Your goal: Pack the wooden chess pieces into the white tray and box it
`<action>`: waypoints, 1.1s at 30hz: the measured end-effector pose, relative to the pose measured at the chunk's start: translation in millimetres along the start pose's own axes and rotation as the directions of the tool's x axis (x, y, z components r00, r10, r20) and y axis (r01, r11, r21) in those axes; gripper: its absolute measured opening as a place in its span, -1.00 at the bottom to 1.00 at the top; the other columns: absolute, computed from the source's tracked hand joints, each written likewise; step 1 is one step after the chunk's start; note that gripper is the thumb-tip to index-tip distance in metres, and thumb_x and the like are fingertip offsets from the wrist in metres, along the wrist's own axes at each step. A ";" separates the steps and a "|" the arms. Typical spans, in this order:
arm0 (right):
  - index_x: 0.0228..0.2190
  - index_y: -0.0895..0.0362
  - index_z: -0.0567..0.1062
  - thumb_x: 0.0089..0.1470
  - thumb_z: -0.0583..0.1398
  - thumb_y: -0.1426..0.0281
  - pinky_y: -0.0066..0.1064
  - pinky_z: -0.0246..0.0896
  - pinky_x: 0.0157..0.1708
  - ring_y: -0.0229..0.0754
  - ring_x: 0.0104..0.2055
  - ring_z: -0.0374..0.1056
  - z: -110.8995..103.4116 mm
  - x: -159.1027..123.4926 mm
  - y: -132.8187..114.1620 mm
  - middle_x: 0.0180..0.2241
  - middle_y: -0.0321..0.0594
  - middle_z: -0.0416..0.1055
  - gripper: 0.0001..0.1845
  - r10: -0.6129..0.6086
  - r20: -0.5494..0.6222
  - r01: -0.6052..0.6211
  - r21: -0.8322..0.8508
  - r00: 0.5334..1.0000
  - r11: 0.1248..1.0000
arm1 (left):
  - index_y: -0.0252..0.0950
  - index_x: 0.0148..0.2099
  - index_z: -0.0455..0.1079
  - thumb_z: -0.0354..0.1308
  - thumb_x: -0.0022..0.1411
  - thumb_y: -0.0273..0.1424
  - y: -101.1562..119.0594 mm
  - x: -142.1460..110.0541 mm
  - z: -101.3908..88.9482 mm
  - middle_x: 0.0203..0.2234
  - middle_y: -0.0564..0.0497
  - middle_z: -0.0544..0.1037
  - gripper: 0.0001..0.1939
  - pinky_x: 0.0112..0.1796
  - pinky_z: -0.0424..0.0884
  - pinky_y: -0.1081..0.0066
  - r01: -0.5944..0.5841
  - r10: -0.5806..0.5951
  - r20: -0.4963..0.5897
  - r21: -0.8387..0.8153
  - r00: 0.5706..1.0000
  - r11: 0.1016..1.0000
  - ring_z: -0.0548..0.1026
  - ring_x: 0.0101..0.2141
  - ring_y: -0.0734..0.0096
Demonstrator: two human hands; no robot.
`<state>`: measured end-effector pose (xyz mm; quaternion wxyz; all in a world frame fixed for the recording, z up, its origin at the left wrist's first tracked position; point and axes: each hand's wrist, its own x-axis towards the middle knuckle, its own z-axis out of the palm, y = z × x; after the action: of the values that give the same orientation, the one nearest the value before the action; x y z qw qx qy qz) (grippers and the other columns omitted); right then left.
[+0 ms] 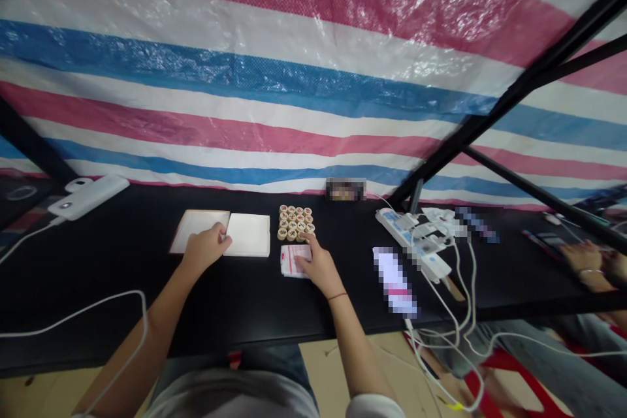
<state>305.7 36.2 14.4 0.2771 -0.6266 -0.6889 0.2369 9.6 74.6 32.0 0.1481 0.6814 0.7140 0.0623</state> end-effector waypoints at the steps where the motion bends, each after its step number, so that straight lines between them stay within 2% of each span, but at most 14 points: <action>1: 0.04 0.11 0.33 0.01 0.20 0.31 -0.39 0.28 -0.36 -0.17 -0.34 0.38 4.6 -4.2 1.8 -0.27 -0.19 0.40 -0.48 -0.034 -0.064 0.027 -0.116 0.997 0.993 | -0.23 -0.10 0.30 -0.07 0.23 -0.27 0.6 -0.3 1.2 -0.39 0.00 0.59 -0.75 -0.25 0.18 0.31 0.007 -0.007 -0.012 0.011 1.000 1.000 0.53 -0.29 0.20; 3: 0.00 0.10 0.39 0.08 0.16 0.28 -0.38 0.30 -0.29 -0.13 -0.22 0.38 13.1 -11.9 2.9 -0.14 -0.10 0.35 -0.57 -0.116 -0.156 0.067 -0.292 0.981 0.954 | -0.24 -0.01 0.26 -0.07 0.24 -0.26 1.8 -1.3 3.1 -0.39 0.00 0.59 -0.69 -0.27 0.20 0.32 0.009 -0.008 -0.025 0.018 1.000 1.000 0.54 -0.29 0.20; 7: -0.23 0.09 0.53 0.20 0.08 0.26 -0.44 0.28 -0.30 -0.18 -0.27 0.36 22.0 -22.0 2.3 -0.24 -0.13 0.36 -0.73 -0.189 -0.154 0.109 -0.421 0.970 0.901 | -0.23 0.09 0.19 -0.06 0.24 -0.28 5.0 -1.9 6.0 -0.37 0.00 0.60 -0.62 -0.28 0.23 0.34 0.002 -0.001 -0.017 0.031 1.000 1.000 0.55 -0.26 0.19; 9: -0.24 0.10 0.53 0.21 0.07 0.25 -0.45 0.27 -0.31 -0.19 -0.28 0.37 22.5 -22.6 2.0 -0.24 -0.14 0.37 -0.72 -0.185 -0.161 0.104 -0.412 0.969 0.905 | -0.24 0.11 0.17 -0.08 0.25 -0.32 6.9 0.5 7.0 -0.35 -0.03 0.60 -0.62 -0.27 0.24 0.33 0.017 -0.017 -0.018 0.044 1.000 0.999 0.55 -0.25 0.17; 12: -0.08 0.10 0.47 0.21 0.07 0.24 -0.41 0.29 -0.25 -0.15 -0.20 0.39 22.8 -17.3 -2.3 -0.18 -0.11 0.39 -0.67 -0.196 -0.232 0.106 -0.349 0.953 0.931 | -0.25 0.12 0.16 -0.08 0.25 -0.32 8.6 8.9 7.7 -0.33 -0.06 0.60 -0.61 -0.27 0.26 0.33 0.053 -0.053 -0.015 0.031 0.999 0.998 0.55 -0.24 0.16; 14: -0.02 0.12 0.42 0.21 0.06 0.25 -0.39 0.29 -0.20 -0.13 -0.16 0.39 24.8 -10.2 -10.7 -0.16 -0.10 0.40 -0.64 -0.229 -0.276 0.144 -0.297 0.933 0.944 | -0.25 0.13 0.15 -0.08 0.25 -0.32 8.7 16.4 7.3 -0.34 -0.05 0.59 -0.60 -0.27 0.27 0.33 0.073 -0.072 -0.018 0.013 0.997 0.997 0.54 -0.24 0.16; 16: -0.06 0.13 0.43 0.21 0.06 0.28 -0.38 0.27 -0.18 -0.13 -0.18 0.39 29.5 -1.1 -24.9 -0.20 -0.11 0.42 -0.68 -0.274 -0.283 0.202 -0.257 0.919 0.945 | -0.24 0.12 0.15 -0.06 0.25 -0.32 8.4 23.1 5.8 -0.35 -0.03 0.59 -0.61 -0.27 0.28 0.34 0.087 -0.087 -0.020 -0.005 0.996 0.996 0.54 -0.25 0.18; 19: -0.26 0.15 0.47 0.19 0.07 0.38 -0.41 0.22 -0.21 -0.18 -0.27 0.37 42.2 12.8 -54.9 -0.33 -0.16 0.45 -0.80 -0.355 -0.145 0.314 -0.246 0.923 0.917 | -0.24 0.11 0.17 -0.02 0.25 -0.24 8.5 25.4 0.9 -0.30 -0.04 0.57 -0.60 -0.26 0.28 0.36 0.079 -0.080 -0.075 -0.022 0.994 0.997 0.52 -0.23 0.19; 21: -0.42 0.16 0.47 0.15 0.08 0.43 -0.45 0.18 -0.27 -0.21 -0.31 0.36 54.4 19.4 -75.6 -0.41 -0.20 0.44 -0.82 -0.403 0.052 0.401 -0.275 0.914 0.874 | -0.26 0.08 0.22 -0.02 0.26 -0.16 8.2 19.2 -1.3 -0.24 -0.09 0.54 -0.59 -0.24 0.28 0.34 0.023 -0.025 -0.249 -0.012 0.968 1.000 0.49 -0.18 0.16; 22: -0.46 0.16 0.46 0.13 0.10 0.43 -0.46 0.16 -0.30 -0.22 -0.34 0.36 61.5 21.7 -84.4 -0.44 -0.21 0.44 -0.82 -0.418 0.150 0.444 -0.293 0.896 0.847 | -0.26 0.01 0.27 -0.06 0.29 -0.17 7.4 14.0 -0.9 -0.25 -0.10 0.53 -0.64 -0.22 0.27 0.33 -0.031 0.028 -0.337 -0.004 0.941 1.000 0.47 -0.17 0.16; 23: -0.47 0.16 0.47 0.12 0.12 0.41 -0.47 0.14 -0.33 -0.22 -0.35 0.36 69.0 23.3 -91.5 -0.44 -0.21 0.46 -0.82 -0.431 0.246 0.491 -0.303 0.868 0.817 | -0.27 -0.11 0.32 -0.10 0.31 -0.18 6.3 7.8 1.1 -0.31 -0.09 0.52 -0.69 -0.23 0.26 0.34 -0.107 0.096 -0.370 -0.009 0.924 0.994 0.47 -0.22 0.21; 26: -0.43 0.18 0.52 0.11 0.13 0.34 -0.46 0.12 -0.36 -0.20 -0.37 0.39 89.7 25.1 -100.5 -0.39 -0.15 0.52 -0.79 -0.453 0.408 0.588 -0.312 0.792 0.747 | -0.23 -0.47 0.23 -0.20 0.34 -0.25 1.5 -12.6 15.7 -0.54 -0.01 0.42 -0.63 -0.29 0.25 0.39 -0.332 0.295 -0.333 -0.058 0.895 0.942 0.42 -0.41 0.36; 28: -0.40 0.21 0.54 0.12 0.11 0.33 -0.44 0.12 -0.36 -0.18 -0.37 0.42 98.6 25.4 -98.1 -0.38 -0.10 0.54 -0.74 -0.427 0.421 0.573 -0.329 0.800 0.750 | -0.23 -0.54 0.13 -0.19 0.33 -0.26 0.4 -22.9 28.4 -0.60 0.03 0.36 -0.62 -0.36 0.22 0.42 -0.412 0.366 -0.263 -0.148 0.893 0.899 0.37 -0.49 0.42; 33: -0.41 0.21 0.57 0.13 0.13 0.32 -0.44 0.11 -0.38 -0.17 -0.36 0.44 102.9 26.8 -86.9 -0.39 -0.08 0.55 -0.73 -0.363 0.388 0.497 -0.339 0.847 0.799 | -0.23 -0.54 0.02 -0.19 0.31 -0.23 7.7 -26.9 43.4 -0.67 0.10 0.26 -0.62 -0.47 0.12 0.42 -0.347 0.307 -0.163 -0.391 0.938 0.852 0.27 -0.58 0.48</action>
<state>170.6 56.1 -0.3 0.0706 -0.4522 -0.8831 0.1036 30.5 43.6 -3.6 0.2423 0.7421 0.5643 0.2685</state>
